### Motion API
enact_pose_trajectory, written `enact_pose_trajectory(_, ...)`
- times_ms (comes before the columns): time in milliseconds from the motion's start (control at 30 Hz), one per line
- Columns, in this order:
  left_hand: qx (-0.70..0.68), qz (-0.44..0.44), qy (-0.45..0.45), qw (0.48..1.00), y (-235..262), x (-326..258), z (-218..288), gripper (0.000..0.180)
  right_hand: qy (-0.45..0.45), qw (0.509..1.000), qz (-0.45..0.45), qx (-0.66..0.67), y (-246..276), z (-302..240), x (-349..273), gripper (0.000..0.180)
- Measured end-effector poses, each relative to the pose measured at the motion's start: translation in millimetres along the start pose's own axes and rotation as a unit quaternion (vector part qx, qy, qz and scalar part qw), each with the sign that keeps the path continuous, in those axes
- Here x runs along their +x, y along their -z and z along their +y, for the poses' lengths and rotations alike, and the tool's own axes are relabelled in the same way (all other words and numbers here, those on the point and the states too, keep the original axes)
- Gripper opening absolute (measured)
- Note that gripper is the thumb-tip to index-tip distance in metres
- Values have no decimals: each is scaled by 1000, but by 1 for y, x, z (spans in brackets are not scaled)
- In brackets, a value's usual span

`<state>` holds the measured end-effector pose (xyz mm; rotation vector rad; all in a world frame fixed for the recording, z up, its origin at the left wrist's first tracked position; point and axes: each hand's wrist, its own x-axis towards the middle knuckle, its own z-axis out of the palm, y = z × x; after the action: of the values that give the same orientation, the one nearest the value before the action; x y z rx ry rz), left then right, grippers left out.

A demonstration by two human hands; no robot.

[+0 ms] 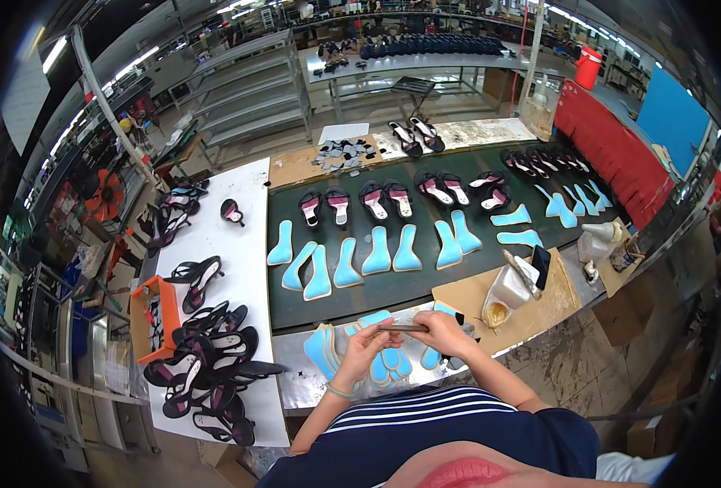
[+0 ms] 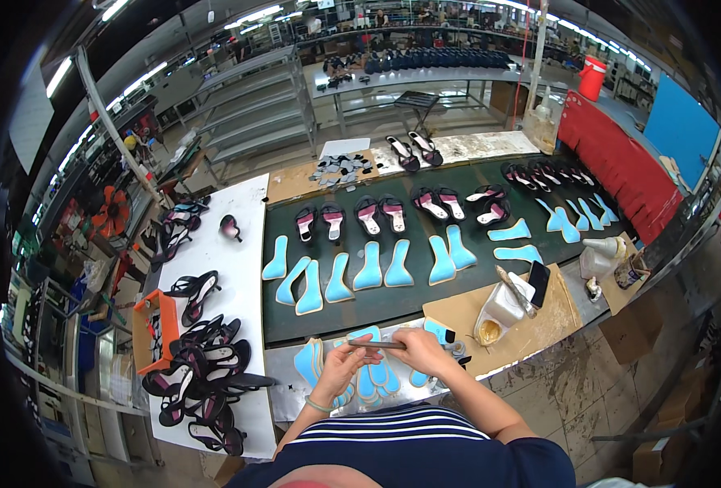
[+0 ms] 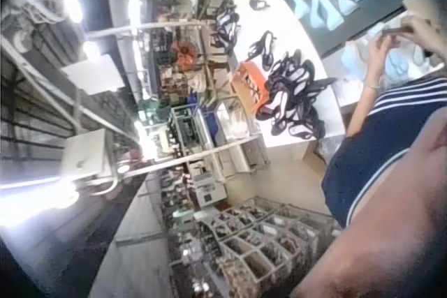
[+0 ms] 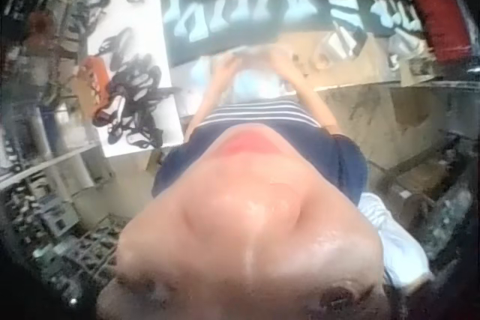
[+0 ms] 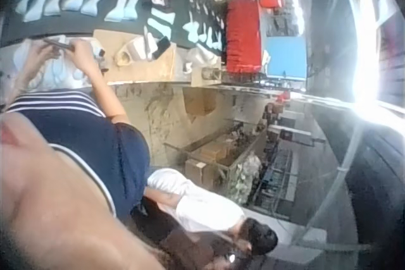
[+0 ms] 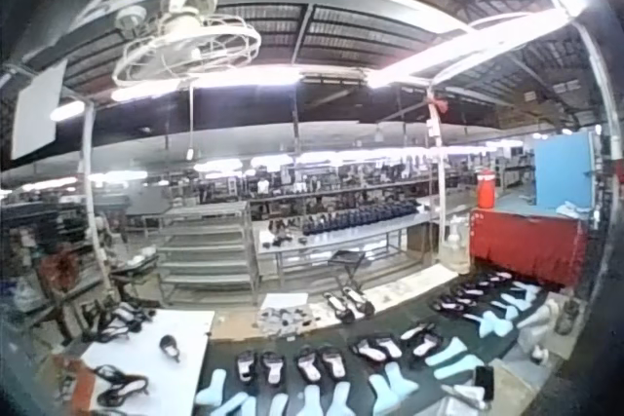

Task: The person applies glue to shoe insoles and shoes using a brush, attaches small black pads to the shoes, and arranges the insoles on a conveyor belt.

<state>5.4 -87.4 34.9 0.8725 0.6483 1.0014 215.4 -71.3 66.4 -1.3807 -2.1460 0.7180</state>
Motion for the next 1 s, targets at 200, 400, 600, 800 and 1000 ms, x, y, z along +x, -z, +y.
enact_pose_trajectory(200,-66,85,-62,992,1,-15,-10,18,30,999,-12,16,-18,-20,13,24)
enact_pose_trajectory(400,7,99,-95,990,7,-29,-7,13,71,997,-19,27,-31,-26,13,21)
enact_pose_trajectory(600,200,144,-164,955,4,-37,-14,11,89,996,-18,4,-34,-38,10,23)
enact_pose_trajectory(800,308,109,-142,934,13,-46,-5,15,100,994,-3,34,-31,-43,8,36)
enact_pose_trajectory(1000,221,19,-101,970,12,-52,1,21,51,993,-65,87,-26,-39,4,48)
